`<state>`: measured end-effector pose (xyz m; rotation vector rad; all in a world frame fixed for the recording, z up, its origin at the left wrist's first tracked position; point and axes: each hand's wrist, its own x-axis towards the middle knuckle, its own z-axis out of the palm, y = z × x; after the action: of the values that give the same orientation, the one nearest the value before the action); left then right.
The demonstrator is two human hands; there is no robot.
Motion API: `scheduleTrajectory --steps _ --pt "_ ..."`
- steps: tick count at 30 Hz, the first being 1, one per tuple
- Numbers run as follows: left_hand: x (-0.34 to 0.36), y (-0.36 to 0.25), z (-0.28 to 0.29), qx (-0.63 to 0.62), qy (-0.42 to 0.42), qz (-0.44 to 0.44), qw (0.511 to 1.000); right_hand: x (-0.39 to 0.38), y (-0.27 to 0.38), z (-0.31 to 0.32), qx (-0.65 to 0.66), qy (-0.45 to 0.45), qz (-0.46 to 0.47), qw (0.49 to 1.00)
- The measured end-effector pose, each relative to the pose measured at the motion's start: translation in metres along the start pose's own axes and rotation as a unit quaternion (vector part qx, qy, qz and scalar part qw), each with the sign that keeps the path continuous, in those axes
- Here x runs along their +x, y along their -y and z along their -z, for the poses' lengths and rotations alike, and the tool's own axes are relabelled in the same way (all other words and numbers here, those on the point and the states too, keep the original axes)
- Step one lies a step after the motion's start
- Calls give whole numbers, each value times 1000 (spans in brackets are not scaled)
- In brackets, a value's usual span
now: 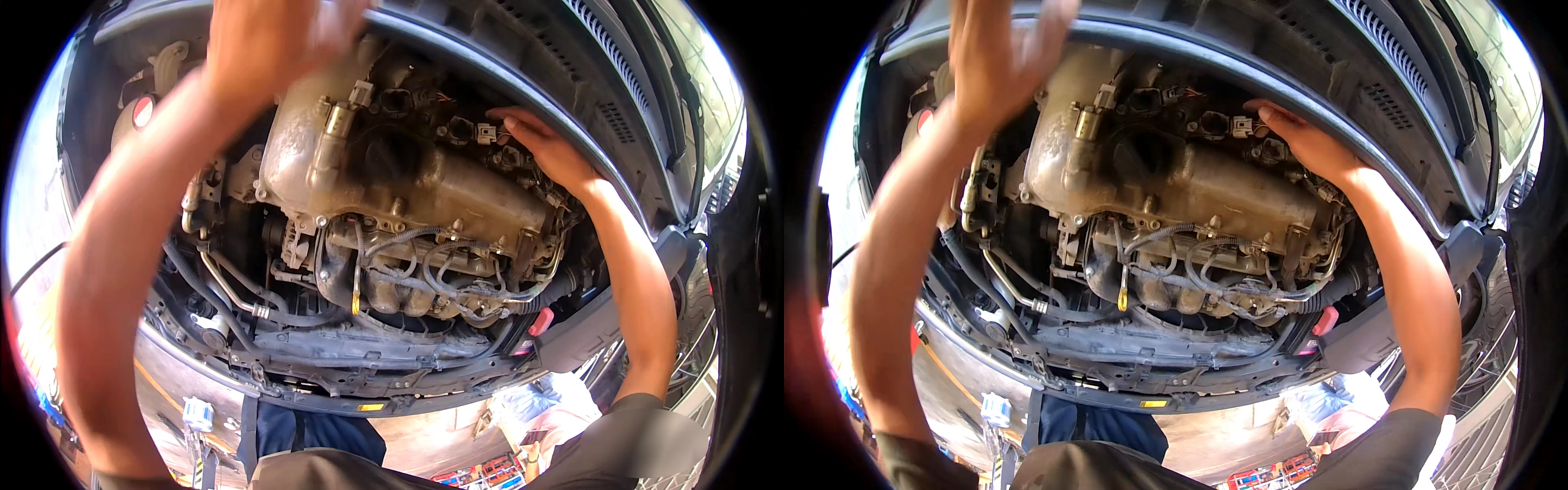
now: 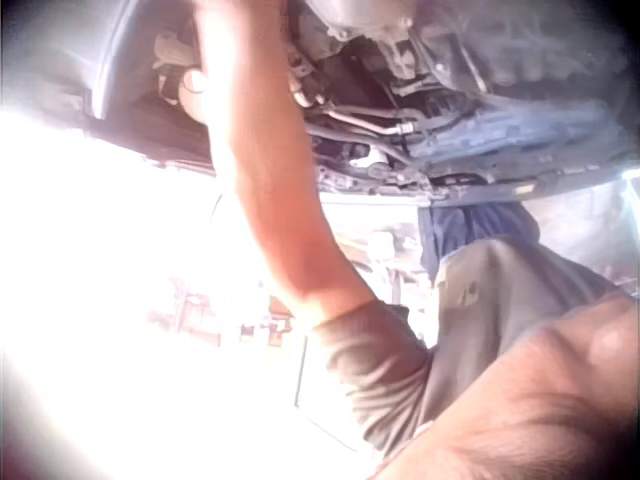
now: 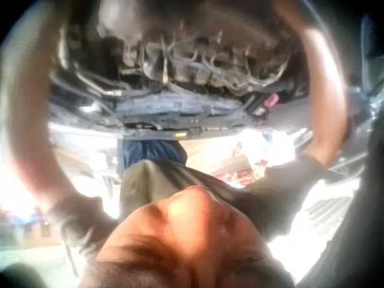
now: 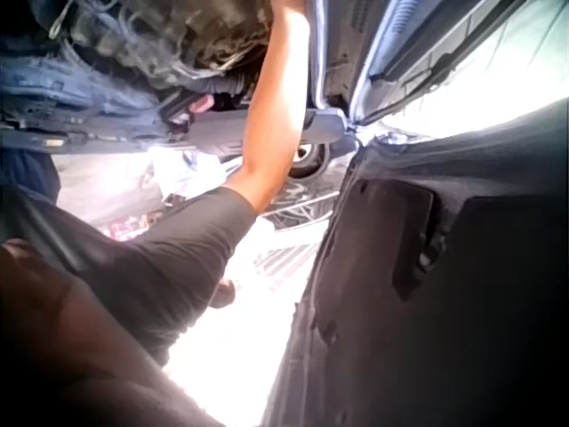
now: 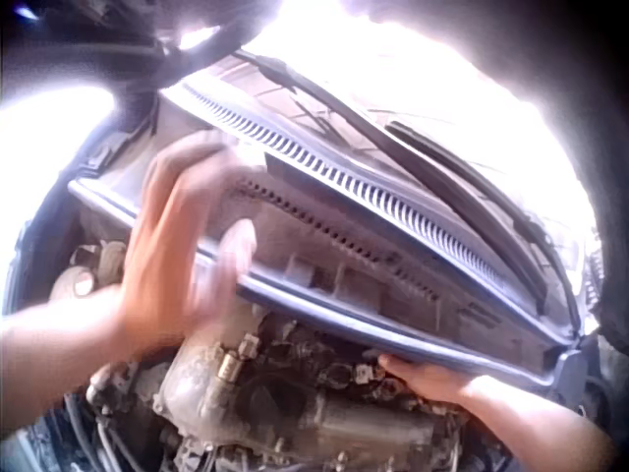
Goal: The person opens the car hood, removes the plastic engine cover, and uses a screwdriver and pry tool to disconnect wire harnesses and connectors on top of the engine.
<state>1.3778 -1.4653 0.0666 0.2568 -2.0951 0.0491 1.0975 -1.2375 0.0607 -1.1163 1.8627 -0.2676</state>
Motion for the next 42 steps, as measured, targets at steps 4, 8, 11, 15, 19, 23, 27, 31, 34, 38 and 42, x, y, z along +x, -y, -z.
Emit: scheduleTrajectory --steps 4,8,11,15,19,23,27,31,34,38,42 --pt "-14 -113 10 -231 250 132 931 -6 -9 -6 -51 -41 46 997" --pt "-12 -136 -43 -158 347 142 914 -4 0 -3 -135 -67 82 985" --pt "-10 -142 -74 -128 427 149 883 0 2 -9 -133 -69 81 985" --pt "-9 -140 -91 -158 433 196 866 5 -20 -7 -326 -128 269 897" --pt "-5 -138 -94 -161 446 180 862 3 -6 -7 -138 -32 61 988" --pt "-2 -141 -96 -145 512 161 831 6 -7 -7 -109 -40 49 992" --pt "-5 -140 -95 -179 475 172 844 6 -7 -8 -166 -43 127 977" --pt "-14 -136 -102 -187 391 146 889 6 4 -4 -59 -64 86 993" --pt "-15 -133 -100 -191 412 137 880 7 3 -8 -56 -79 89 991" --pt "-8 -135 -97 -193 441 141 865 16 -21 -8 -324 -156 282 890" --pt "-6 -135 -97 -185 475 155 846 17 -26 -18 -295 -151 268 905"
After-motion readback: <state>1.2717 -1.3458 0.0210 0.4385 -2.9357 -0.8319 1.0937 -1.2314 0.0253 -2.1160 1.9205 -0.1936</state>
